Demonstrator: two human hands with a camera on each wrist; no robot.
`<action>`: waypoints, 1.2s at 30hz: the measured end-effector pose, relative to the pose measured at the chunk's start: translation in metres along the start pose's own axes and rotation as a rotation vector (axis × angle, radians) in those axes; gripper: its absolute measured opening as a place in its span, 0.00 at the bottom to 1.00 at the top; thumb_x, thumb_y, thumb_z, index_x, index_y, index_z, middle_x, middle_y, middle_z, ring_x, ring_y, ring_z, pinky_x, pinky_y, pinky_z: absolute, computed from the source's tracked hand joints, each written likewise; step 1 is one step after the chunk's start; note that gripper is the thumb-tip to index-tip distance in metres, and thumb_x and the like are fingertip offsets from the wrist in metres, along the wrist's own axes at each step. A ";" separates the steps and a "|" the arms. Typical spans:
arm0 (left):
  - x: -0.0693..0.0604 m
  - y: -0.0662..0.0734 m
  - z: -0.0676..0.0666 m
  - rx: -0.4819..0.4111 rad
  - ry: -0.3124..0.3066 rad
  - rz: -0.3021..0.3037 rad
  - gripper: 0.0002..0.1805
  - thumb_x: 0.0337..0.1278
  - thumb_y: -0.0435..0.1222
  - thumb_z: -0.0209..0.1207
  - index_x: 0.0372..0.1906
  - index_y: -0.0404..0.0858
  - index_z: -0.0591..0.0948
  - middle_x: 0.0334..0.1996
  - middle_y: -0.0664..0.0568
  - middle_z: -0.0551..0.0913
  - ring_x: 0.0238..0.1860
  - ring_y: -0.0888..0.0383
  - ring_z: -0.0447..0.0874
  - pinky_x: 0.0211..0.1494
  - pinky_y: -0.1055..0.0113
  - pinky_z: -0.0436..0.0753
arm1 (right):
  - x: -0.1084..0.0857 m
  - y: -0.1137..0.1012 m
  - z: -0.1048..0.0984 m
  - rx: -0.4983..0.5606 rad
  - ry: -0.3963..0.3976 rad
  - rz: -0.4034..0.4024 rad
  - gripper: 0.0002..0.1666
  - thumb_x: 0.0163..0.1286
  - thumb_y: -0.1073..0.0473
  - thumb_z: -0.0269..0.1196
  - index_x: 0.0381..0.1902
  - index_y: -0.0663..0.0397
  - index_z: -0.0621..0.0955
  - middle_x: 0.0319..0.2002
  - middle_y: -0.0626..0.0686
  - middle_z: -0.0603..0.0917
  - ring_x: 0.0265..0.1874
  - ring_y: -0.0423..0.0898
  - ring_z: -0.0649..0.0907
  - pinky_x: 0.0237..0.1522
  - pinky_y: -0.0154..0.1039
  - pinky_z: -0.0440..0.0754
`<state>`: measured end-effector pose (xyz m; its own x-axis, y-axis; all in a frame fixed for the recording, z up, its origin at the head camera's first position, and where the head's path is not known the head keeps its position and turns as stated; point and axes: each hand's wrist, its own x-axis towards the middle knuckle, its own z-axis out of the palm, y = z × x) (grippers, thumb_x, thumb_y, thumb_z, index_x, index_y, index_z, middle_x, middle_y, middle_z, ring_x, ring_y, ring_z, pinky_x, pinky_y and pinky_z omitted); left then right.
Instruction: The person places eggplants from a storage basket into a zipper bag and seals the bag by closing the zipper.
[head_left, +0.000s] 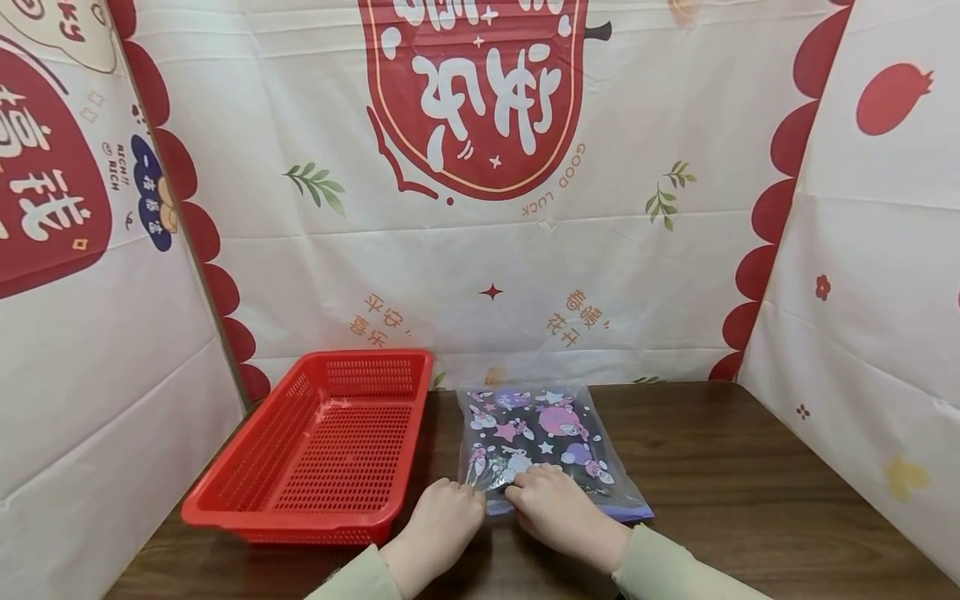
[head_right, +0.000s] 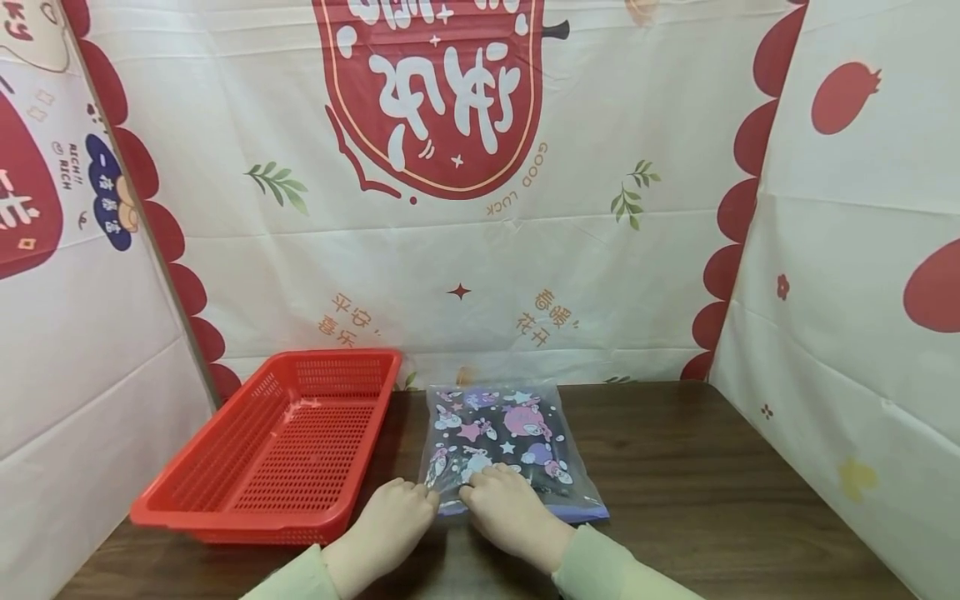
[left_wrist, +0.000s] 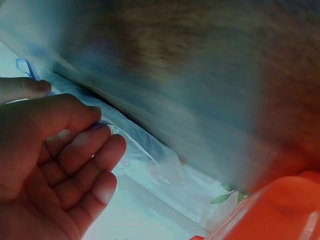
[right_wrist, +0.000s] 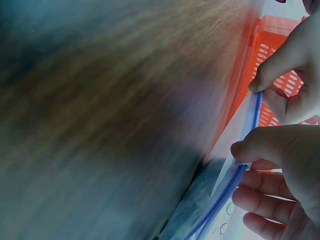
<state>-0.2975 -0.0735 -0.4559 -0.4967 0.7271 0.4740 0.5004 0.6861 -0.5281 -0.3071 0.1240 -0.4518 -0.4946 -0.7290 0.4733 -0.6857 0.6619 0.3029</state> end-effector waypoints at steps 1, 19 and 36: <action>0.000 0.000 0.000 0.001 -0.001 0.001 0.07 0.43 0.35 0.67 0.20 0.46 0.79 0.15 0.56 0.76 0.16 0.61 0.73 0.21 0.69 0.65 | 0.000 0.001 0.000 0.000 -0.003 -0.002 0.10 0.49 0.59 0.72 0.21 0.48 0.79 0.21 0.44 0.75 0.23 0.44 0.76 0.30 0.38 0.74; 0.004 -0.006 -0.004 -0.020 -0.065 -0.007 0.09 0.44 0.34 0.67 0.18 0.46 0.79 0.14 0.56 0.76 0.15 0.61 0.73 0.20 0.69 0.65 | 0.001 0.009 0.000 0.031 -0.026 -0.009 0.11 0.44 0.62 0.71 0.19 0.47 0.77 0.20 0.43 0.73 0.21 0.44 0.74 0.27 0.38 0.73; 0.004 -0.001 0.004 -0.025 -0.079 -0.027 0.09 0.43 0.38 0.67 0.16 0.48 0.80 0.13 0.57 0.75 0.14 0.61 0.70 0.20 0.68 0.62 | -0.001 0.009 0.008 0.085 0.023 -0.043 0.16 0.40 0.62 0.72 0.15 0.46 0.73 0.17 0.42 0.70 0.19 0.42 0.75 0.26 0.39 0.71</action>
<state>-0.3032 -0.0714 -0.4560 -0.5646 0.7045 0.4300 0.5026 0.7067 -0.4979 -0.3173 0.1291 -0.4562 -0.4523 -0.7512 0.4807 -0.7493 0.6124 0.2520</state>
